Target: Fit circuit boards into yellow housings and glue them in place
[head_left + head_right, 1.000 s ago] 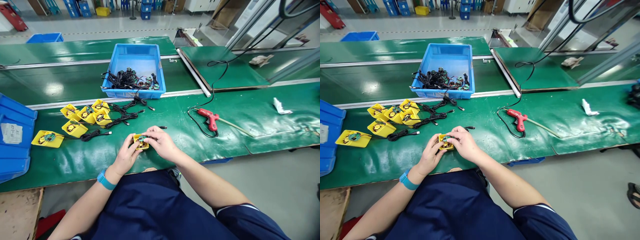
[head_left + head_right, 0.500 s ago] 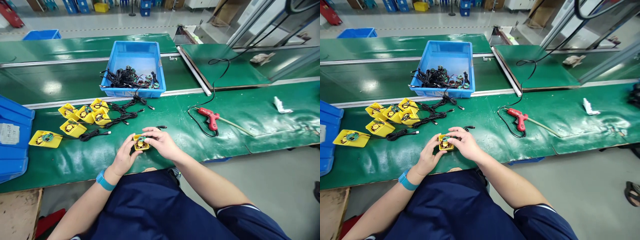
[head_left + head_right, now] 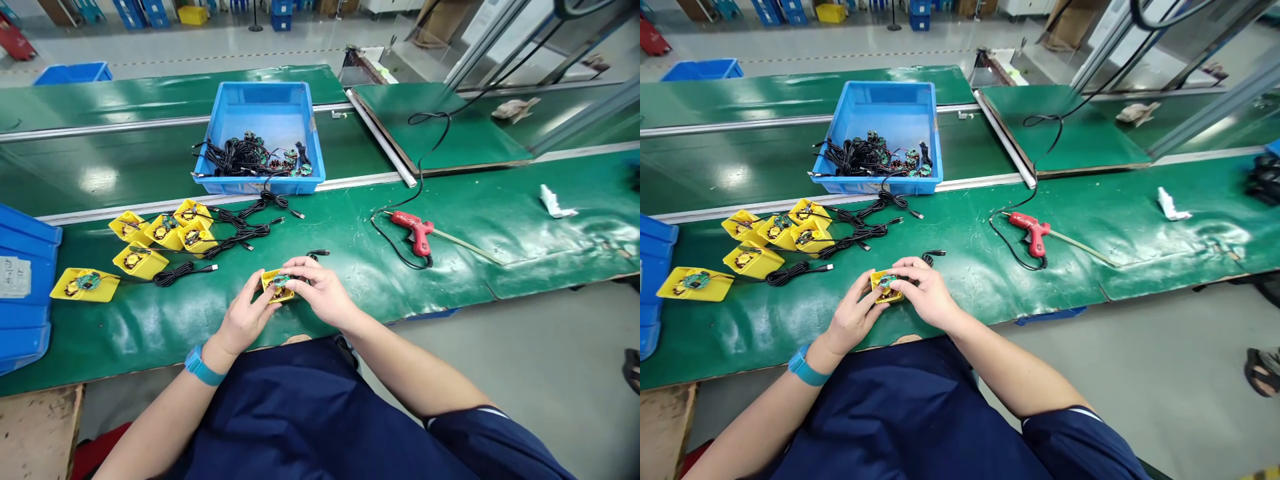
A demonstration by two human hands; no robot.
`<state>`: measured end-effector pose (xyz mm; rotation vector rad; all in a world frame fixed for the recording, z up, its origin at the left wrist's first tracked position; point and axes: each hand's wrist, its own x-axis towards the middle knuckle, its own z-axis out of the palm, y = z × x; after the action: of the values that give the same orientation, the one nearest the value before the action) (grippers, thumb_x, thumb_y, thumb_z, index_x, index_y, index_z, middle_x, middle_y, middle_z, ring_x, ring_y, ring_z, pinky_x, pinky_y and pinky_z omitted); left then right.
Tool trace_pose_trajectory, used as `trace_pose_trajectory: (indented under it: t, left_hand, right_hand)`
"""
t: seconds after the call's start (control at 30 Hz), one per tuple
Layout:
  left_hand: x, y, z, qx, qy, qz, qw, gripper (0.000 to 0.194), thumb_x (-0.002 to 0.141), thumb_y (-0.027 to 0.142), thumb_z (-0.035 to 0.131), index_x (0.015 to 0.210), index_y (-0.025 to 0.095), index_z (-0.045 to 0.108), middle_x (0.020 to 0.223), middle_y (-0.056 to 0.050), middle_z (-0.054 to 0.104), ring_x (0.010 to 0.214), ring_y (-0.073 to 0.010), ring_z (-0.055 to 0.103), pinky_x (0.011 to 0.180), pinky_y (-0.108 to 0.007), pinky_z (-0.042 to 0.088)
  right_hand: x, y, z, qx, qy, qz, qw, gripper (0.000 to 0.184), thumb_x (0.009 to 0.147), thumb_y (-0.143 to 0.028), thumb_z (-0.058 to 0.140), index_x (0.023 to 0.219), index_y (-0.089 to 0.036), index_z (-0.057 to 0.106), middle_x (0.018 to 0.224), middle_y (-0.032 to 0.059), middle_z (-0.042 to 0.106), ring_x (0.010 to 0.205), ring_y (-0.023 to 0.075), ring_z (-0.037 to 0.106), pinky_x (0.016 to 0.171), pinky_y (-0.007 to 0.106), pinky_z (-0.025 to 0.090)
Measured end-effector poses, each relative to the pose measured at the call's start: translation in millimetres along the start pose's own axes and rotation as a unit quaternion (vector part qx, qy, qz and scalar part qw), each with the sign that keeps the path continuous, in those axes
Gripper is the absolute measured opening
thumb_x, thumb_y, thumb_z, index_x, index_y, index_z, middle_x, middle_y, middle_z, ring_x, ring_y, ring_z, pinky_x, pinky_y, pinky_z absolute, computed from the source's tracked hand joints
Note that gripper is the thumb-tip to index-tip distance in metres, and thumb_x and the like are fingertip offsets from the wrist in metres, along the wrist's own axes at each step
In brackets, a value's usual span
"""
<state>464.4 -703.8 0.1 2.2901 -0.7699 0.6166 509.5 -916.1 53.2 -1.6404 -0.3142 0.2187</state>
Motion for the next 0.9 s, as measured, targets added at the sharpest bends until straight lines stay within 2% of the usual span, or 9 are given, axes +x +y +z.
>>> trace_pose_trajectory:
  t: [0.07, 0.17, 0.27, 0.37, 0.43, 0.63, 0.77, 0.9]
  left_hand:
    - [4, 1, -3.1, 0.001, -0.015, -0.012, 1.0, 0.045, 0.096, 0.022, 0.063, 0.14, 0.02, 0.054, 0.151, -0.021, 0.046, 0.129, -0.0307, 0.06, 0.104, -0.048, 0.059]
    - [14, 2, -8.4, -0.008, -0.04, -0.029, 0.999, 0.033, 0.096, 0.027, 0.063, 0.128, 0.018, 0.061, 0.137, -0.019, 0.052, 0.122, -0.0284, 0.062, 0.1, -0.046, 0.06]
    - [21, 2, -11.6, -0.023, -0.033, -0.032, 0.999, 0.03, 0.094, 0.029, 0.066, 0.122, 0.018, 0.063, 0.129, -0.017, 0.053, 0.118, -0.0272, 0.061, 0.097, -0.044, 0.062]
    - [20, 0, -10.7, -0.032, -0.023, -0.037, 0.999, 0.031, 0.094, 0.028, 0.066, 0.123, 0.019, 0.063, 0.131, -0.017, 0.052, 0.12, -0.0274, 0.06, 0.097, -0.045, 0.062]
    - [15, -2, -8.4, -0.031, -0.016, -0.034, 0.999, 0.032, 0.095, 0.028, 0.065, 0.125, 0.019, 0.062, 0.135, -0.018, 0.053, 0.122, -0.0283, 0.06, 0.097, -0.046, 0.062]
    - [6, -2, -4.7, -0.028, 0.019, -0.036, 0.999, 0.039, 0.093, 0.029, 0.068, 0.13, 0.021, 0.058, 0.141, -0.019, 0.056, 0.124, -0.0291, 0.063, 0.101, -0.048, 0.06]
    - [8, 0, -5.7, -0.028, 0.021, -0.029, 0.999, 0.04, 0.093, 0.024, 0.067, 0.131, 0.021, 0.056, 0.144, -0.019, 0.053, 0.127, -0.029, 0.061, 0.103, -0.047, 0.059]
    - [9, 0, -8.2, -0.015, -0.026, -0.011, 0.999, 0.039, 0.095, 0.018, 0.063, 0.132, 0.022, 0.055, 0.149, -0.019, 0.043, 0.132, -0.03, 0.055, 0.102, -0.047, 0.058]
  right_hand:
    - [-1, 1, 1, 0.005, 0.007, -0.021, 1.0, 0.022, 0.089, -0.03, 0.07, 0.109, -0.026, 0.079, 0.11, 0.0067, 0.063, 0.104, 0.0206, 0.062, 0.09, 0.037, 0.055]
    - [4, 3, 1, -0.028, -0.006, -0.069, 0.997, 0.022, 0.09, -0.025, 0.069, 0.111, -0.027, 0.078, 0.105, 0.0057, 0.063, 0.103, 0.0205, 0.061, 0.094, 0.04, 0.052]
    - [12, 5, -2, -0.097, -0.02, -0.118, 0.988, 0.023, 0.091, -0.024, 0.067, 0.111, -0.029, 0.078, 0.101, 0.0053, 0.065, 0.102, 0.0218, 0.059, 0.098, 0.044, 0.05]
    - [13, 7, -5, -0.135, -0.012, -0.135, 0.982, 0.024, 0.092, -0.024, 0.067, 0.112, -0.029, 0.078, 0.101, 0.0056, 0.065, 0.101, 0.0223, 0.058, 0.097, 0.045, 0.05]
    - [11, 9, -5, -0.125, -0.005, -0.125, 0.984, 0.024, 0.092, -0.024, 0.067, 0.113, -0.03, 0.078, 0.106, 0.0062, 0.064, 0.103, 0.022, 0.059, 0.098, 0.046, 0.05]
    - [11, 13, 0, -0.046, -0.029, -0.053, 0.997, 0.021, 0.089, -0.035, 0.073, 0.108, -0.03, 0.08, 0.139, 0.0069, 0.059, 0.124, 0.0234, 0.056, 0.111, 0.047, 0.045]
    - [17, 12, 1, 0.025, -0.042, 0.007, 0.999, 0.024, 0.086, -0.04, 0.076, 0.107, -0.028, 0.08, 0.134, 0.0084, 0.064, 0.127, 0.0251, 0.058, 0.11, 0.046, 0.048]
    - [18, 10, -1, 0.063, -0.043, 0.027, 0.997, 0.024, 0.083, -0.04, 0.079, 0.103, -0.027, 0.081, 0.13, 0.0088, 0.067, 0.123, 0.0253, 0.062, 0.107, 0.046, 0.05]
